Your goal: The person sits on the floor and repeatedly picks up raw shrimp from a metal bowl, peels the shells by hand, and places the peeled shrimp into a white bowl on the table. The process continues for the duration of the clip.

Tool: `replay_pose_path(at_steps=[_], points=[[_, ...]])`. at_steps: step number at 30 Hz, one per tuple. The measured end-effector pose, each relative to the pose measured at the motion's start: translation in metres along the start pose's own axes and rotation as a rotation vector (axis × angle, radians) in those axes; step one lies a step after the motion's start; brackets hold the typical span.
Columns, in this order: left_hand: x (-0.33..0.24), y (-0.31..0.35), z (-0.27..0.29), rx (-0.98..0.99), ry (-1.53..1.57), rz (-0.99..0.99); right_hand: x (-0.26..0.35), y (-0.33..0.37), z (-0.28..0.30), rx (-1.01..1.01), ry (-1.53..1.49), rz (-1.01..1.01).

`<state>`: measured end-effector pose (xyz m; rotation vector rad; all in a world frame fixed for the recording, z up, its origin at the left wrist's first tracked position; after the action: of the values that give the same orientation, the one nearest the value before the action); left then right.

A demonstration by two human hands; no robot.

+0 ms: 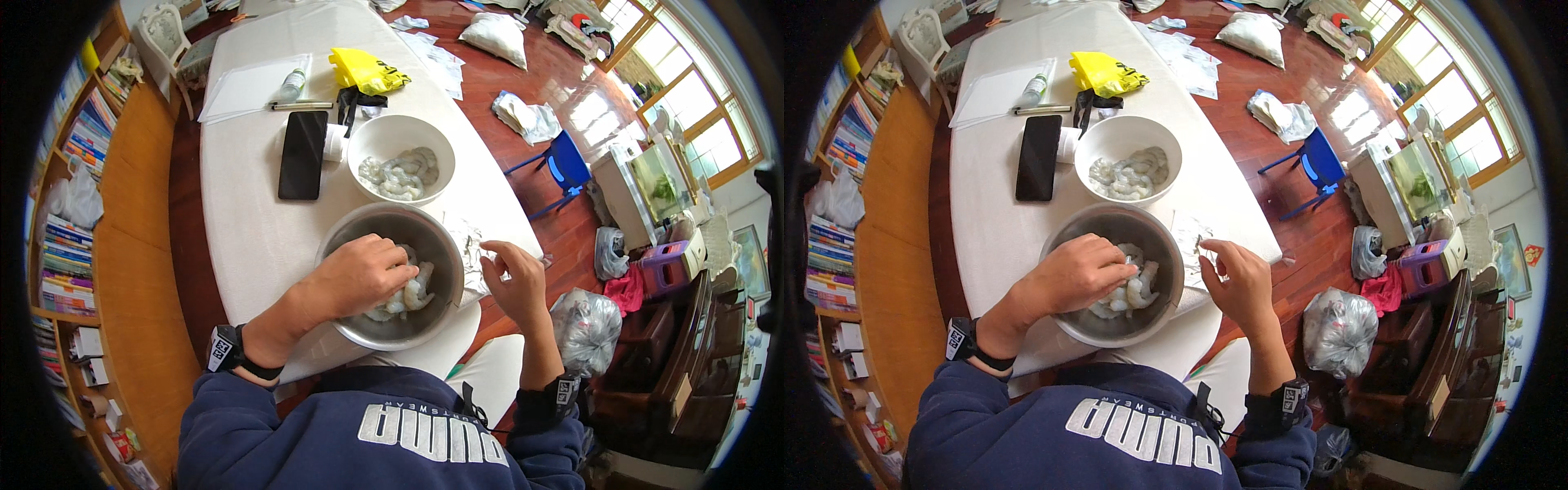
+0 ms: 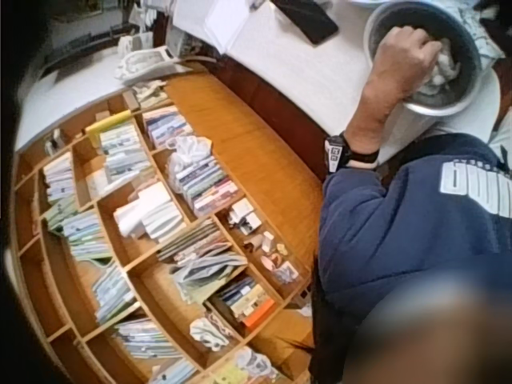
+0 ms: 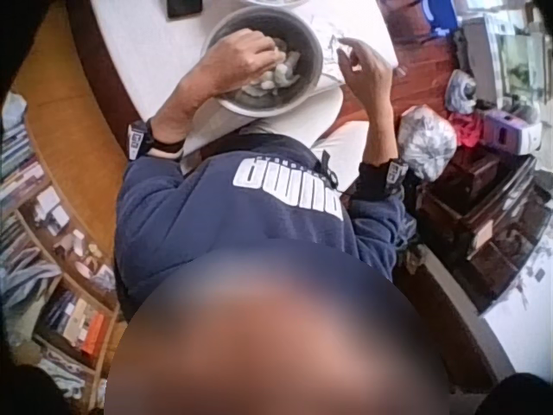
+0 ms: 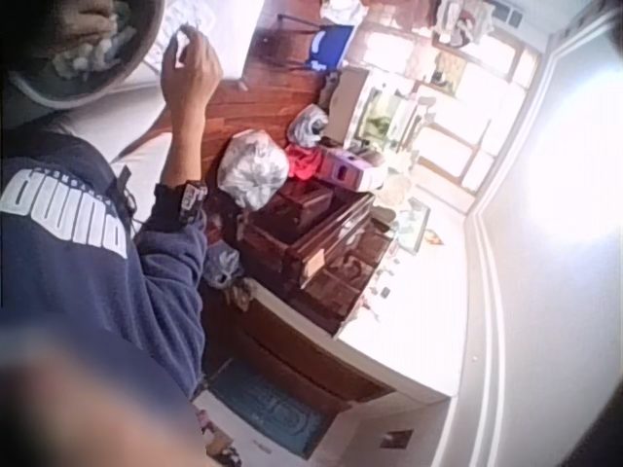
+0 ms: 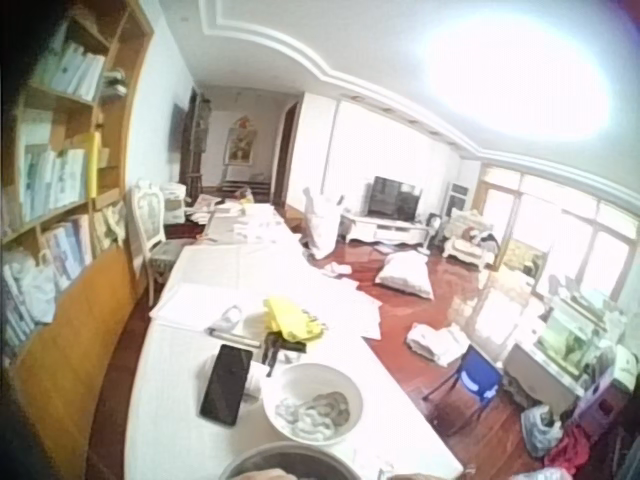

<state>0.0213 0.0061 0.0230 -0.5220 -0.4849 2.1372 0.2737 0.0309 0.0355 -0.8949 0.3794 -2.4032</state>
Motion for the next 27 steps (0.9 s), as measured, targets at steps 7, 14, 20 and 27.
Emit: replay_pose_path(at_steps=[7,14,20,27], points=[[0.000,0.000,0.000,0.008,-0.002,-0.005,-0.015,-0.008,-0.008,0.252,-0.021,-0.191],[0.000,-0.001,0.002,0.003,0.023,-0.010,-0.049,-0.032,-0.030,0.368,0.122,-0.221],[0.000,-0.002,0.002,-0.011,0.026,0.006,-0.063,-0.035,-0.039,0.321,0.184,-0.256],[0.000,-0.001,0.002,0.000,0.029,0.001,-0.077,-0.032,-0.043,0.227,0.268,-0.235]])
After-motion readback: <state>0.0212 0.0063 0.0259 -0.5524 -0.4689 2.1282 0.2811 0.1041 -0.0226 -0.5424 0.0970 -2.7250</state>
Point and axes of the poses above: each hand's wrist, its own y-axis away from the middle knuckle, its own z-axis out of the back of the hand, x = y × z, the point moved 3 cm from there along -y, towards the middle knuckle, and after that the axes turned 5 degrees about -y, right-handed, at the moved point
